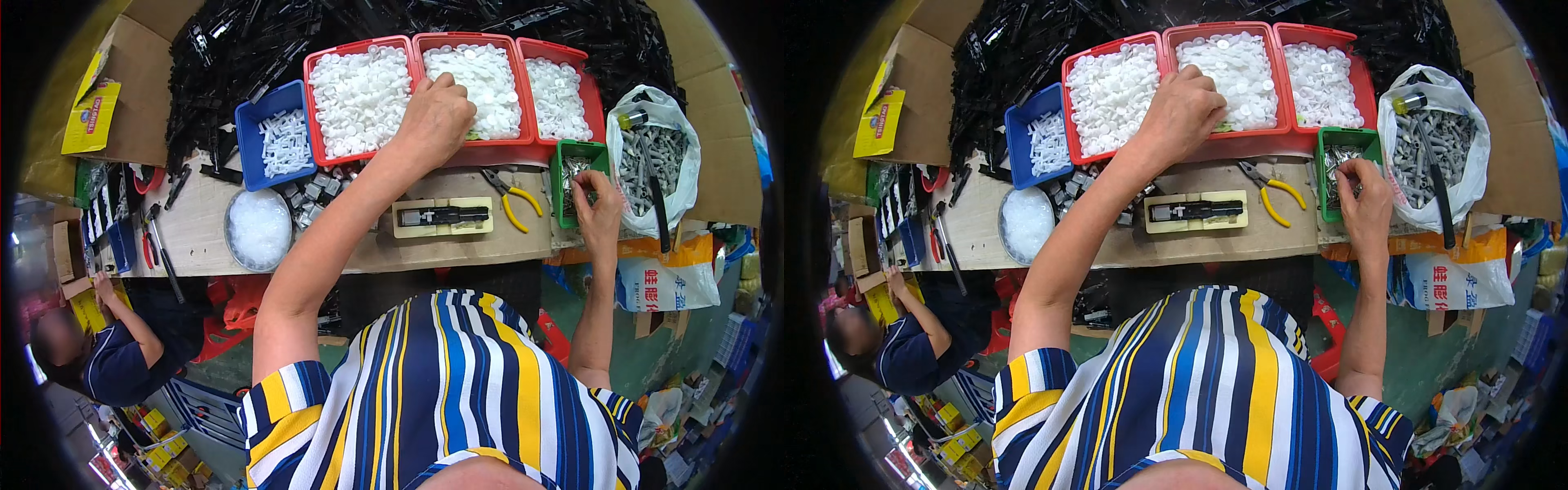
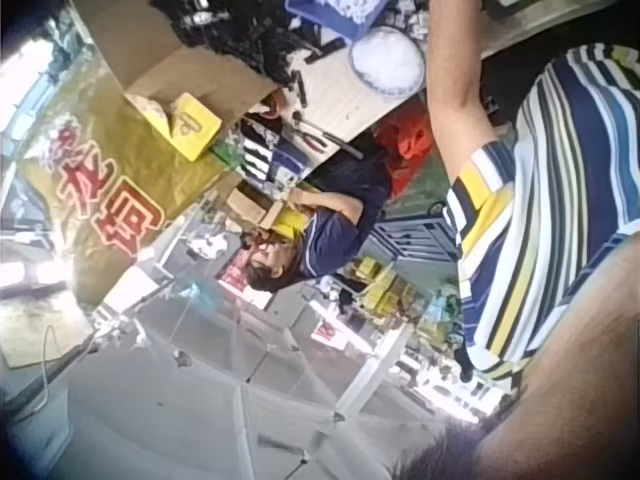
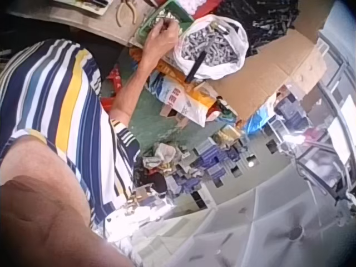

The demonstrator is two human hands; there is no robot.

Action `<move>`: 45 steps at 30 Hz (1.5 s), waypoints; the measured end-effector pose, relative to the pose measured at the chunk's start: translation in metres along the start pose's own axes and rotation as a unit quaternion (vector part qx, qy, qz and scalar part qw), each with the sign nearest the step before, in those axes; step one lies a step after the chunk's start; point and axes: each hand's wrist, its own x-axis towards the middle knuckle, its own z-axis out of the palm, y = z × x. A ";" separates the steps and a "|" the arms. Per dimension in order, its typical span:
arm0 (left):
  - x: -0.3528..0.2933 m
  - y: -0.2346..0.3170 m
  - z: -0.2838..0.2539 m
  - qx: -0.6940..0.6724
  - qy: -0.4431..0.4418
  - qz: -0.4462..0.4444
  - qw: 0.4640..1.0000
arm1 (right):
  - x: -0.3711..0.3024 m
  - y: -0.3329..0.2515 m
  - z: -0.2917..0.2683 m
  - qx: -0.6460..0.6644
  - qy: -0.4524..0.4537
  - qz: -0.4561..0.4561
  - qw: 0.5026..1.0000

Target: The person assembles small metal lock bodies by inserting pins and white plastic components into a wooden jig. They use pliers to secure the parts and a hammer to tap the assembly into place. The finished units are placed on the table, and the process is repeated with new components from nearby bins.

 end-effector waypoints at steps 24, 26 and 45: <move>0.007 0.013 0.009 0.006 0.014 -0.033 0.999 | 0.015 -0.069 0.026 0.196 0.011 -0.016 0.980; 0.008 0.011 0.012 0.006 0.024 -0.023 0.999 | 0.016 -0.070 0.025 0.195 0.013 -0.016 0.981; -0.032 0.065 -0.008 -0.600 0.068 -0.269 0.750 | 0.023 -0.097 0.035 0.205 0.080 -0.146 0.964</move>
